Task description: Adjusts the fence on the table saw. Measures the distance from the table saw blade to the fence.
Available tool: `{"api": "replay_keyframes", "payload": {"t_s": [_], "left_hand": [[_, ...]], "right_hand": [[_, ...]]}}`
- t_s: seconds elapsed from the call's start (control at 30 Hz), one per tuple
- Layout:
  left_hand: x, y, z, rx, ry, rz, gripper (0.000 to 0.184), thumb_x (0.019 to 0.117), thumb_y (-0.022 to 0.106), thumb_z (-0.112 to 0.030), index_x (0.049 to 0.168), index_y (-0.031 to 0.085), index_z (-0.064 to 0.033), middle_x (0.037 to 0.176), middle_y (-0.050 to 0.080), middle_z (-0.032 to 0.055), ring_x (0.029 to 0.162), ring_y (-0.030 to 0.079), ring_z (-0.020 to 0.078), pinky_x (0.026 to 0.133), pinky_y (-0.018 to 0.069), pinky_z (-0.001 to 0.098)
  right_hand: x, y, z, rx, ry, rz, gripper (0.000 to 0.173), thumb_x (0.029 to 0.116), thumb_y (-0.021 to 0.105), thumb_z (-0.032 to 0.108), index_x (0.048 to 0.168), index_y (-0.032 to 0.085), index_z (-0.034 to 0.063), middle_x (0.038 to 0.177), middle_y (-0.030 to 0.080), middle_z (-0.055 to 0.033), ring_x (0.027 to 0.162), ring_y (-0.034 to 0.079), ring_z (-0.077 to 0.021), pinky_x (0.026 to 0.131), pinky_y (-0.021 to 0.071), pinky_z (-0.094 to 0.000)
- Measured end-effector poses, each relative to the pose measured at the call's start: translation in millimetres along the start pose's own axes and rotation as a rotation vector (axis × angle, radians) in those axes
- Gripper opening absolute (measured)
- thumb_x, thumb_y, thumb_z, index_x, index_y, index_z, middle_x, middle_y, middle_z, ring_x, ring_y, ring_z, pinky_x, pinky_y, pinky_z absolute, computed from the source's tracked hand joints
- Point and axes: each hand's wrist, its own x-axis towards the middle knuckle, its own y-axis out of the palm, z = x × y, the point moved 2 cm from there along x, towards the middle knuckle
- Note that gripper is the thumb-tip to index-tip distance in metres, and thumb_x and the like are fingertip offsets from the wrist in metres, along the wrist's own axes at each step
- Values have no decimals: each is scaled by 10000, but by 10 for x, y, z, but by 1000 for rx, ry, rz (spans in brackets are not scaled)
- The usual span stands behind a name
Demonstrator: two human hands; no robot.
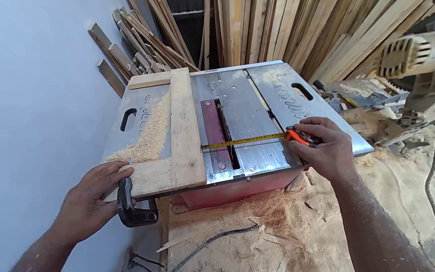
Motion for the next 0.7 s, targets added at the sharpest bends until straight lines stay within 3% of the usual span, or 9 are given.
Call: {"api": "replay_keyframes", "payload": {"t_s": [0.7], "left_hand": [[13,-4,31,-43,-28,-12,556,770,764,-468,1298,707,-302,1427,609,-28,1369,530,218,1158,437,459]], "right_hand": [[1,6,2,3,17,13,385,786,785,368,1128,781,191,1263,654,-27,1047,641,-108,809,563,-324]]}}
